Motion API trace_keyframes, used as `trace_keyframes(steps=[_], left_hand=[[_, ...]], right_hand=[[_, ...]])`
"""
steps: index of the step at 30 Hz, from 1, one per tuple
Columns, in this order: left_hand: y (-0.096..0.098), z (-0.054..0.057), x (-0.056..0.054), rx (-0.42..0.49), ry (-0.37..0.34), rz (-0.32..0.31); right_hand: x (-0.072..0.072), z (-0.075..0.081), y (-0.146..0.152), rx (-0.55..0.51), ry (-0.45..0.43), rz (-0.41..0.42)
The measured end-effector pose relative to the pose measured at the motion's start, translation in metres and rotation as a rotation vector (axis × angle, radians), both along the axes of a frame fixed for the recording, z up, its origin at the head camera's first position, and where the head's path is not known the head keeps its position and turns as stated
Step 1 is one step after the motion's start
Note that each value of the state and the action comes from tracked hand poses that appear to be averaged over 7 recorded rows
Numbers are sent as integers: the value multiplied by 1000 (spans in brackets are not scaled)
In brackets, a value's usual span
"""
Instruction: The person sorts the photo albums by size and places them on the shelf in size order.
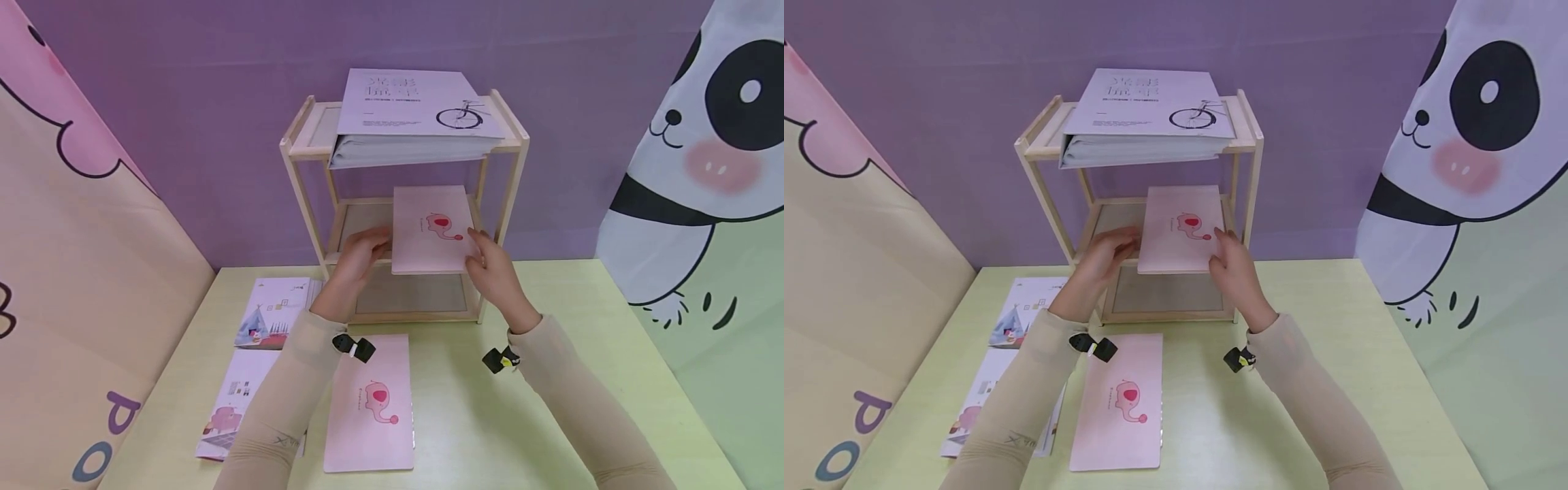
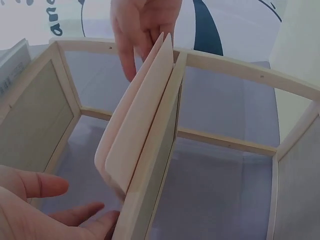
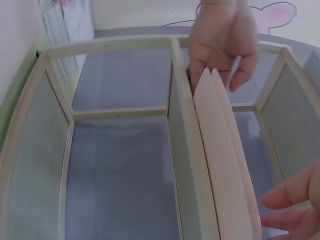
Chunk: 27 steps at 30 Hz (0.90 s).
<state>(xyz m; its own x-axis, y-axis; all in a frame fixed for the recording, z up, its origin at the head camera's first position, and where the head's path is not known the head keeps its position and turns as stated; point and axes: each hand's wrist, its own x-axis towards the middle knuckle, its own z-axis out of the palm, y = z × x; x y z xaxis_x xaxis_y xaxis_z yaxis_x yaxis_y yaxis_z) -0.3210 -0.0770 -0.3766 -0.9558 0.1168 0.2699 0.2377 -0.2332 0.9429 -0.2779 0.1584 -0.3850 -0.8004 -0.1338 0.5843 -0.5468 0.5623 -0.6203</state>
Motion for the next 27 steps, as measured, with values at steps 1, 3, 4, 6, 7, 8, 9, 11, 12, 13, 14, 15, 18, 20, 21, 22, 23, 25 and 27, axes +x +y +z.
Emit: trace_keyframes(steps=[1, 3, 4, 6, 7, 8, 9, 11, 12, 13, 14, 15, 18, 20, 21, 22, 23, 25, 27], left_hand=[[-2, -2, 0, -13, -3, 22], [0, 8, 20, -44, -15, 56], [-2, 9, 24, -53, -8, 59], [-4, 7, 28, -84, 0, 73], [-5, 5, 29, -89, 7, 76], [-6, 3, 32, -89, 15, 83], [-7, 1, 33, -94, 24, 92], [-9, -4, 36, -94, 44, 114], [-9, -6, 37, -85, 54, 129], [-9, -8, 39, -79, 68, 144], [-10, -10, 39, -82, 77, 161], [-10, -11, 41, -86, 85, 176], [-11, -14, 44, -84, 97, 203], [-13, -17, 45, -83, 98, 208], [-13, -17, 47, -84, 96, 210], [-13, -19, 48, -90, 92, 210], [-14, -20, 48, -97, 90, 213], [-14, -22, 50, -115, 86, 218], [-15, -25, 52, -131, 83, 216]], right_hand=[[2, -2, 1, -11, 4, 7], [5, -6, 3, -26, 15, 17], [6, -8, 4, -34, 18, 20], [9, -13, 6, -46, 15, 19], [11, -16, 7, -46, 7, 18], [13, -18, 8, -48, -3, 17], [15, -21, 8, -49, -13, 16], [18, -26, 9, -56, -25, 22], [20, -28, 9, -62, -27, 27], [21, -30, 10, -71, -27, 33], [22, -32, 10, -88, -25, 41], [23, -34, 10, -104, -21, 49], [26, -41, 9, -167, -20, 67], [27, -46, 8, -223, -17, 86], [27, -48, 8, -249, -16, 91], [28, -50, 8, -270, -14, 94], [28, -52, 7, -292, -13, 97], [28, -56, 6, -325, -12, 100], [30, -59, 6, -345, -24, 97]])
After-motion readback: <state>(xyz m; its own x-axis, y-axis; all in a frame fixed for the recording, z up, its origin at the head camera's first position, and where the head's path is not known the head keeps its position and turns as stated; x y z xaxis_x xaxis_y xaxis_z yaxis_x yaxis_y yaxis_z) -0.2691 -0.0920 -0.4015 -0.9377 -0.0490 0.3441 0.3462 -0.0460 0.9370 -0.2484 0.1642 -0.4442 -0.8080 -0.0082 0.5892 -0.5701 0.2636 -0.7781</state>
